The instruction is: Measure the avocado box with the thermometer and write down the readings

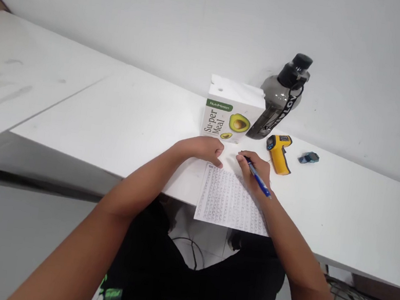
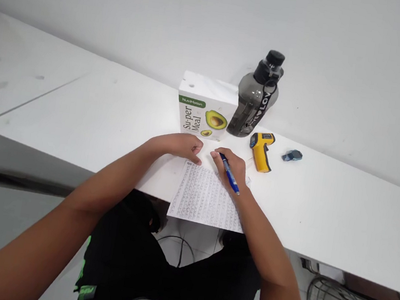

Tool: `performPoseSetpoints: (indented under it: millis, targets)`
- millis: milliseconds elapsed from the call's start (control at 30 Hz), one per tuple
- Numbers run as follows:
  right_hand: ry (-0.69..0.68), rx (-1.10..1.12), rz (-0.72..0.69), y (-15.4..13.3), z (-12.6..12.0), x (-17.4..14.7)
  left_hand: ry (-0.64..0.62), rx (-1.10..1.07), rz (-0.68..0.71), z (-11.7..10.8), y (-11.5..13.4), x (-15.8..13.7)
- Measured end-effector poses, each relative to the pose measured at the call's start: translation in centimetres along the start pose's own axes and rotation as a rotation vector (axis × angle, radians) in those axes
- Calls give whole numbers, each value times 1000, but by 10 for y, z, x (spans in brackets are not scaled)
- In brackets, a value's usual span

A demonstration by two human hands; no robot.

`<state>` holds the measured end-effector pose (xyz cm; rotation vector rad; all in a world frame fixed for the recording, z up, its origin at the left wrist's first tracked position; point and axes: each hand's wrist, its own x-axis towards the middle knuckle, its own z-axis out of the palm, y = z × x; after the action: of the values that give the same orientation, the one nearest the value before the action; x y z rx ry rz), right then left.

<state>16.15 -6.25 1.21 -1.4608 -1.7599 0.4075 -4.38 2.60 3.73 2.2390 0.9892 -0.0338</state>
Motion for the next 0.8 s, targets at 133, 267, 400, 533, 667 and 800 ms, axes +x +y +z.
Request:
performPoseSetpoints:
  millis: [133, 267, 400, 533, 667, 800]
  targets:
    - [-25, -150, -48, 17, 1, 5, 1, -40, 0, -3, -2, -2]
    - [-84, -265, 23, 27, 4, 7, 17, -98, 17, -6, 2, -5]
    - [-158, -334, 19, 26, 5, 7, 523, -47, 132, 0, 8, -7]
    - [-215, -387, -6, 22, 4, 8, 1164, 68, 238, 6, -2, -4]
    - [-174, -479, -13, 20, -2, 12, 1542, -27, 247, 4, -15, 6]
    - [43, -633, 110, 28, -19, 20, 1479, -336, 104, 4, -19, 19]
